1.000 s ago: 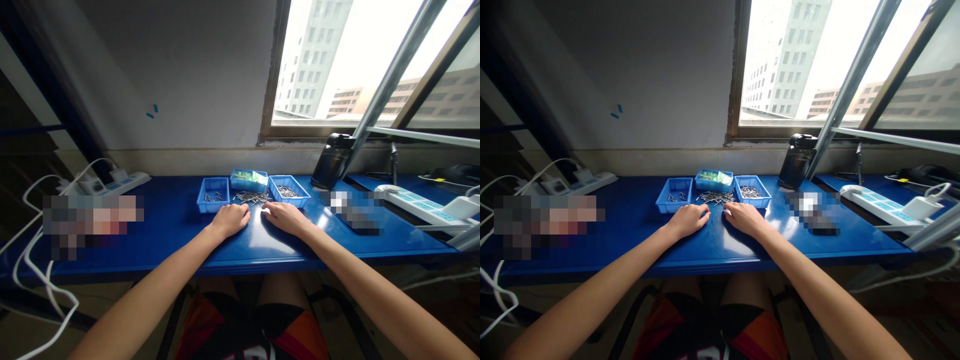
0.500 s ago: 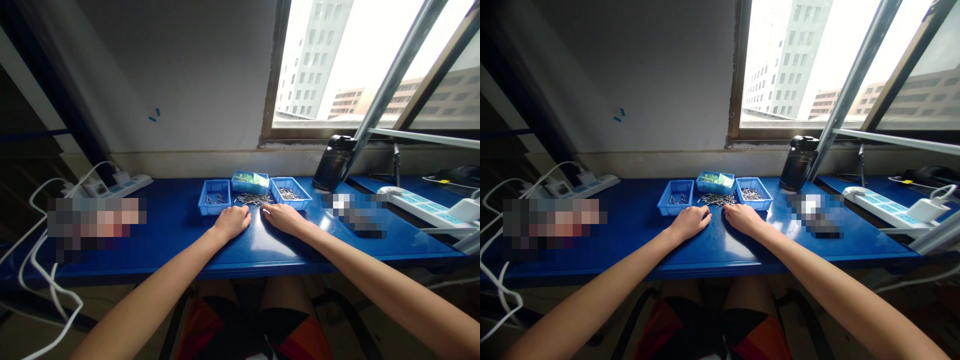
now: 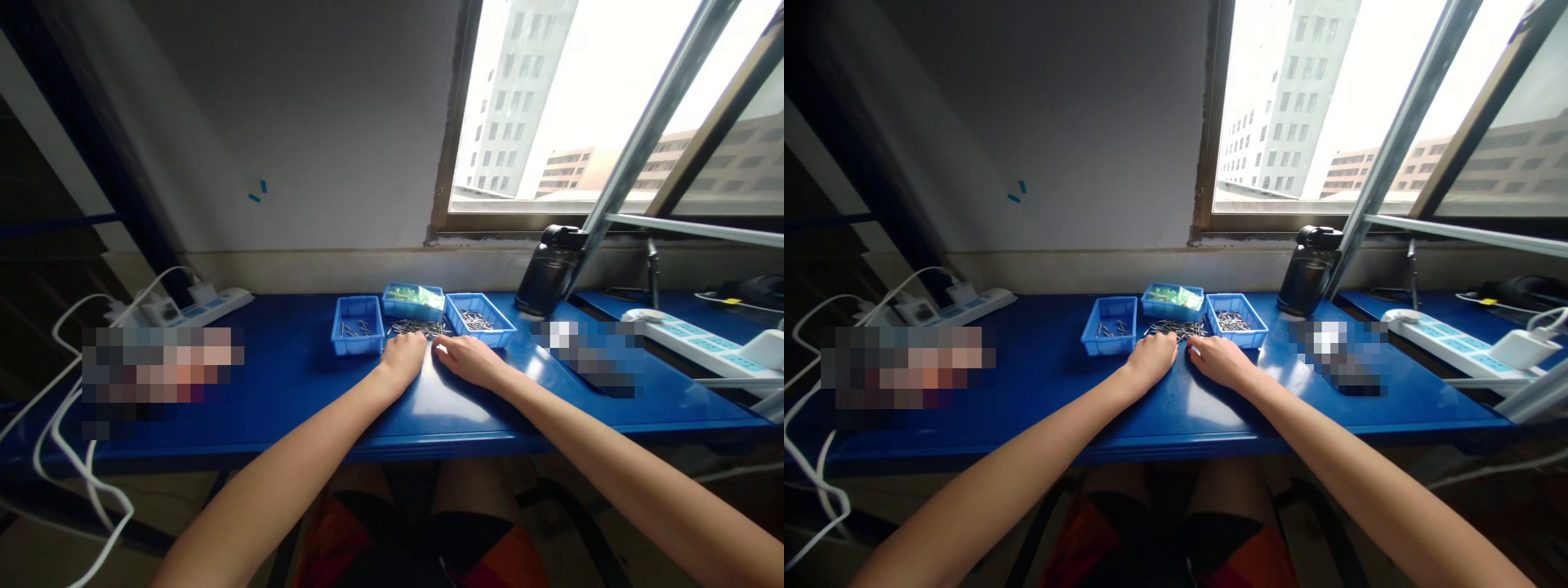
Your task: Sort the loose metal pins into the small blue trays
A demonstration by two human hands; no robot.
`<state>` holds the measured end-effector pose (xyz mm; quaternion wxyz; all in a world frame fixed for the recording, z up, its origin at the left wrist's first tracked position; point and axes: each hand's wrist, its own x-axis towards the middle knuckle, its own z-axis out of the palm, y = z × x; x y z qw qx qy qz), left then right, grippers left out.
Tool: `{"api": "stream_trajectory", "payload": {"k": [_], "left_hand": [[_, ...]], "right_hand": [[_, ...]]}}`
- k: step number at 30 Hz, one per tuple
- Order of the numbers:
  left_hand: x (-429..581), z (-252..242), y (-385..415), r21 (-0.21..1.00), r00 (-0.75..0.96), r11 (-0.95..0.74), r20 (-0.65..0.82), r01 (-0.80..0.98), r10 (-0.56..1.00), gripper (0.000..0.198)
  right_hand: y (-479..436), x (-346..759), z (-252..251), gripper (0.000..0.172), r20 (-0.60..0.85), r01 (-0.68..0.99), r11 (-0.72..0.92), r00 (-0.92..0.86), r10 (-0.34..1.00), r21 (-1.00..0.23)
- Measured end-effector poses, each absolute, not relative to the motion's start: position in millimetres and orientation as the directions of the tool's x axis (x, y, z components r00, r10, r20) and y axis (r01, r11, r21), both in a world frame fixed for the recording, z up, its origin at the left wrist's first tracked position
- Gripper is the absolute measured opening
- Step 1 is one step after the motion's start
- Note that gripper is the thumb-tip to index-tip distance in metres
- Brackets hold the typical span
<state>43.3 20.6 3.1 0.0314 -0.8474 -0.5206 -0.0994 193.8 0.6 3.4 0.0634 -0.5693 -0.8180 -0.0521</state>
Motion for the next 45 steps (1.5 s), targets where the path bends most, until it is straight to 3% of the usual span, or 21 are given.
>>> {"api": "stream_trajectory", "payload": {"k": [9, 21, 29, 45], "left_hand": [[43, -6, 20, 0.049, 0.407, -0.436, 0.275, 0.899, 0.871, 0.023], [45, -6, 19, 0.045, 0.385, -0.407, 0.24, 0.912, 0.891, 0.022], [32, 0, 16, 0.058, 0.542, -0.562, 0.197, 0.825, 0.817, 0.022], [27, 2, 22, 0.258, 0.598, -0.678, 0.326, 0.688, 0.732, 0.023]], "right_hand": [[3, 197, -2, 0.031, 0.198, 0.947, 0.318, -0.302, 0.932, -0.053], [2, 198, 1, 0.032, 0.208, 0.937, 0.335, -0.311, 0.927, -0.095], [4, 205, 2, 0.03, 0.229, 0.899, 0.416, -0.38, 0.896, -0.137], [8, 211, -4, 0.034, 0.305, 0.791, 0.551, -0.473, 0.826, -0.265]]}}
